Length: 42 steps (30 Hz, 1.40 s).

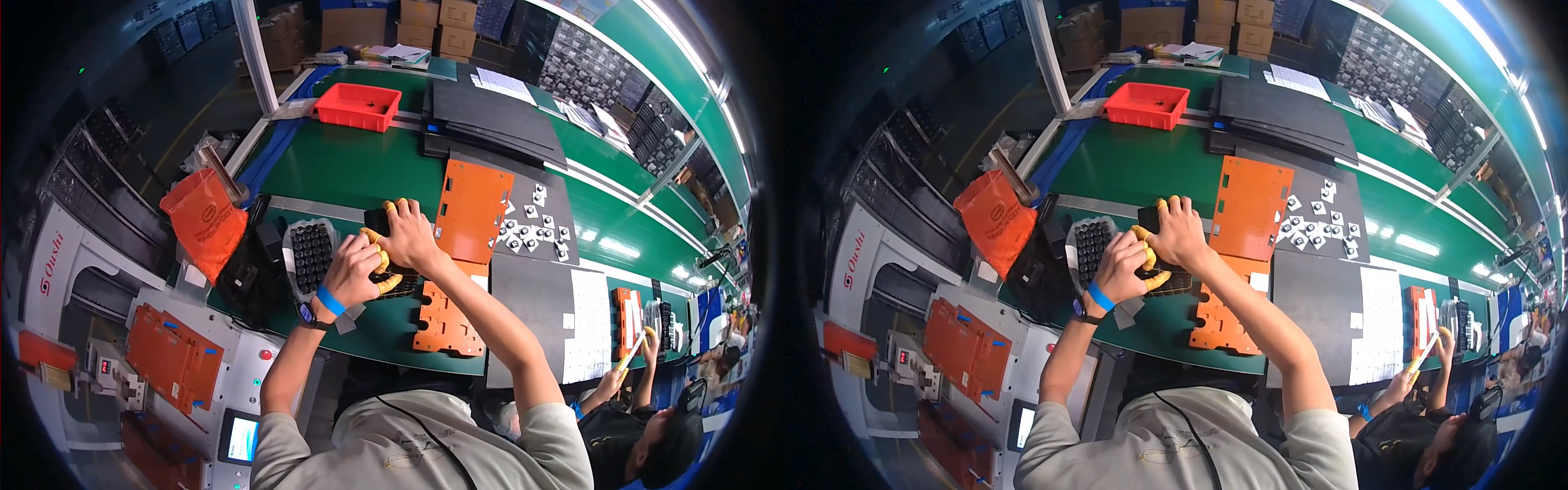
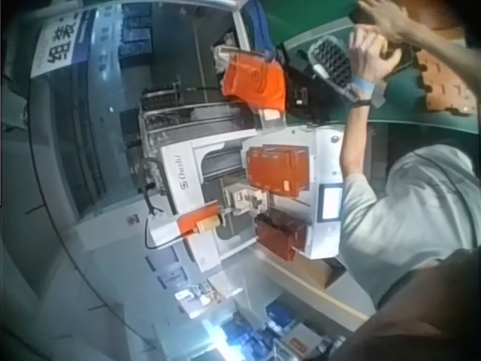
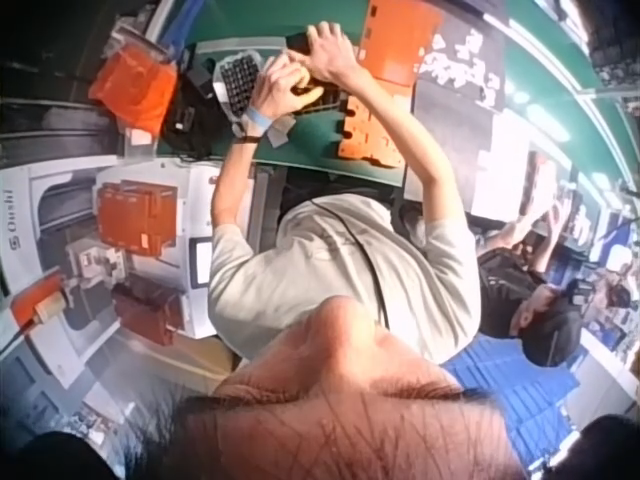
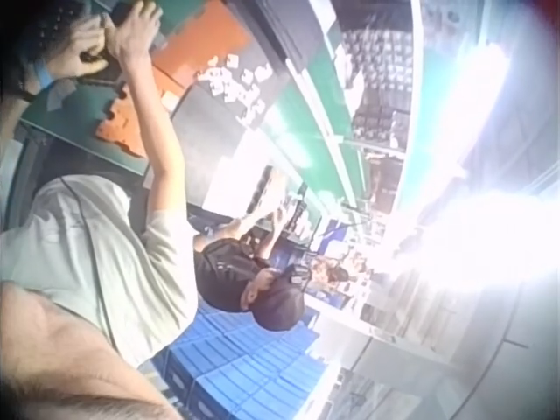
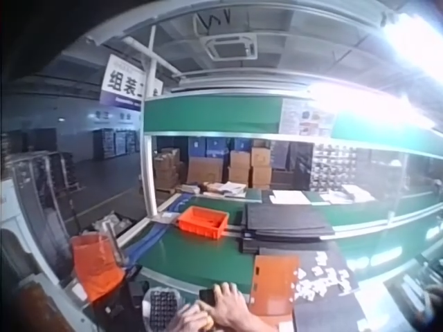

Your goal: Stacking and bundling black component trays using rubber bands.

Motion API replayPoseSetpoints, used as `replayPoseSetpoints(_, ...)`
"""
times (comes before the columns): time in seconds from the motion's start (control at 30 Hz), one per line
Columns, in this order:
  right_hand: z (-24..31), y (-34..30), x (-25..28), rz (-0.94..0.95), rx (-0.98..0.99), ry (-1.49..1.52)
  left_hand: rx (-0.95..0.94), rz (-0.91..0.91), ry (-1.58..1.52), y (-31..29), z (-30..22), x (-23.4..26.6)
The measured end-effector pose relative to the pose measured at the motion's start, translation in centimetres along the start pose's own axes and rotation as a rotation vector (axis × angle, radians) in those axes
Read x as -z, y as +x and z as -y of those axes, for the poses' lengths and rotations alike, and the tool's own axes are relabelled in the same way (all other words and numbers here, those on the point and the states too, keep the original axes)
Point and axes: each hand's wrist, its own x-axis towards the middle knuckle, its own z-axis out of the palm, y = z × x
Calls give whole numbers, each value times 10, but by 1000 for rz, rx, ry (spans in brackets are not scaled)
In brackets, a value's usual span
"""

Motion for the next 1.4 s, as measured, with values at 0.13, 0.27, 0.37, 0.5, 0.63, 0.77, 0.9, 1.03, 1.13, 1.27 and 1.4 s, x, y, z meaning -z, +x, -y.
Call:
replayPoseSetpoints(0.13, 3, 1, 7, 33, -23, -4, -12, -96, 186, -20, -19, 13)
replayPoseSetpoints(0.27, 3, 1, 9, 97, -55, -21, 131, -100, 145, -66, -30, -11)
replayPoseSetpoints(0.37, 3, 1, 8, 47, -28, -15, 289, -84, 156, -95, -33, -27)
replayPoseSetpoints(0.5, 3, 2, 10, 90, -34, -32, 317, -144, 170, -101, -37, -37)
replayPoseSetpoints(0.63, 4, 2, 10, 102, -42, -27, 311, -132, 185, -83, -49, -46)
replayPoseSetpoints(0.77, 1, 2, 7, 105, -44, -35, 344, -127, 207, -90, -53, -54)
replayPoseSetpoints(0.9, 4, 3, 9, 143, -57, -56, 355, -105, 197, -110, -64, -52)
replayPoseSetpoints(1.03, -6, 1, 1, 68, -49, 85, 398, -313, 68, -116, -61, -47)
replayPoseSetpoints(1.13, -21, -4, -2, -88, -109, 495, 611, -436, -334, -94, -42, -50)
replayPoseSetpoints(1.27, -40, -30, -21, -124, -440, 1063, 611, -396, -733, -74, 19, -82)
replayPoseSetpoints(1.4, -15, -65, -30, 63, -765, 1631, 807, -434, -951, -83, 46, -115)
